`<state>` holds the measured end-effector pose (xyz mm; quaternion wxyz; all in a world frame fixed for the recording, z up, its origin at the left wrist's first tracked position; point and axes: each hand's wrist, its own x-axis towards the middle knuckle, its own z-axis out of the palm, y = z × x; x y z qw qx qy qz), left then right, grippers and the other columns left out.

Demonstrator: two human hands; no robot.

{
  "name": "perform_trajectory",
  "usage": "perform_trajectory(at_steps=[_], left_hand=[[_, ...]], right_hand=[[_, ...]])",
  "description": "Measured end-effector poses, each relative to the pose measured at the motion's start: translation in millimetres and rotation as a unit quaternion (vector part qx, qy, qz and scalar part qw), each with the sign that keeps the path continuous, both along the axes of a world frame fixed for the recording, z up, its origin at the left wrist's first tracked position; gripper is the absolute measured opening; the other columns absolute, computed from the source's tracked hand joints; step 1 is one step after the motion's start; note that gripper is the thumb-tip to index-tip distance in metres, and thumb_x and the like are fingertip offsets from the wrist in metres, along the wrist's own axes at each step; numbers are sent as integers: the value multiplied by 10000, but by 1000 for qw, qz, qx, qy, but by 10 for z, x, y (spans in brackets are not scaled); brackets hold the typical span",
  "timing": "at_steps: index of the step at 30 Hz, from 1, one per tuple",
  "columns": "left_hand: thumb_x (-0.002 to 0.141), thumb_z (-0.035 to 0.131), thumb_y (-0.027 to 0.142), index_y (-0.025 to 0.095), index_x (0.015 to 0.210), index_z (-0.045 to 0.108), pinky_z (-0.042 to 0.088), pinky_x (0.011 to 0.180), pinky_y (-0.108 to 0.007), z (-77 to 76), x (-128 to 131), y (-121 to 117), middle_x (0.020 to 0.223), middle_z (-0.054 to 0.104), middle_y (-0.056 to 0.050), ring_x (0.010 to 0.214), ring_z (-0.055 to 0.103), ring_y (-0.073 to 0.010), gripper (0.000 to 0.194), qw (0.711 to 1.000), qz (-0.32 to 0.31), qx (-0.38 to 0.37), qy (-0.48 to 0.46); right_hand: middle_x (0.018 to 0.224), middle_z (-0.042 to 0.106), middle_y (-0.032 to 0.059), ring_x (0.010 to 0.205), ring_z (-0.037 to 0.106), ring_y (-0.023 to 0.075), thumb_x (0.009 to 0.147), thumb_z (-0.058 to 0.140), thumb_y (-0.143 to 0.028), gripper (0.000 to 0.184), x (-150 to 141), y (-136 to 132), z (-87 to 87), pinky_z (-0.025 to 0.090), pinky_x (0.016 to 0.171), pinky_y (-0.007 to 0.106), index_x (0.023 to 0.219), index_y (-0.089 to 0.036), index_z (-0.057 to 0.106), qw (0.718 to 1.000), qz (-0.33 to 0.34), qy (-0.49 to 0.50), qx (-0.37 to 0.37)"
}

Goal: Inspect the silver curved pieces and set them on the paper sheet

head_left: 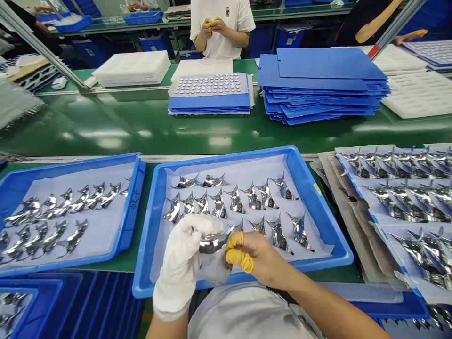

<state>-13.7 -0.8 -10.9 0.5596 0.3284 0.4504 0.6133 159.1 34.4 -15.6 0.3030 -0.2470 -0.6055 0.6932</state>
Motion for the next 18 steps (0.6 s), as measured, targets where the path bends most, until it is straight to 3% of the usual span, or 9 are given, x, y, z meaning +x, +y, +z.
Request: perform_trajectory(at_steps=[4,6,8,12,18], left_hand=[[805,744,343,229,789,738,486,727,-243,-47,-323,9,842,714,-8,773,612,-152,115,986,82,-31,140],[808,746,334,231,847,754,474,717,-234,-58,-575,-24,852,724,-6,744,592,-140,111,966,149,-62,200],[813,733,382,227,912,751,471,733,-243,-81,-821,-71,839,719,-7,741,586,-146,185,939,169,-111,278],[744,752,491,207,862,740,492,727,-330,-217,-1110,-130,759,710,-45,738,626,-222,308,877,121,-212,415],[762,716,503,215,616,662,498,796,-352,-506,-1088,-116,768,713,-108,918,680,-288,328,868,68,-209,445]], right_hand=[[1037,702,87,940,648,198,962,531,-370,274,-57,32,-227,505,883,375,1138,-187,633,991,-60,-117,9],[1080,698,101,938,651,206,943,543,-365,279,-58,63,-345,508,868,384,1133,-182,633,986,-88,-140,6],[1027,708,92,883,662,199,940,533,-363,251,-46,96,-433,518,815,364,1063,-181,655,986,-82,-142,-17],[929,710,75,816,665,188,928,538,-356,244,-41,129,-520,517,736,326,1020,-172,668,984,-72,-153,-50],[886,709,56,786,654,173,914,558,-336,219,-104,124,-546,518,747,319,984,-169,680,984,-57,-162,-43]])
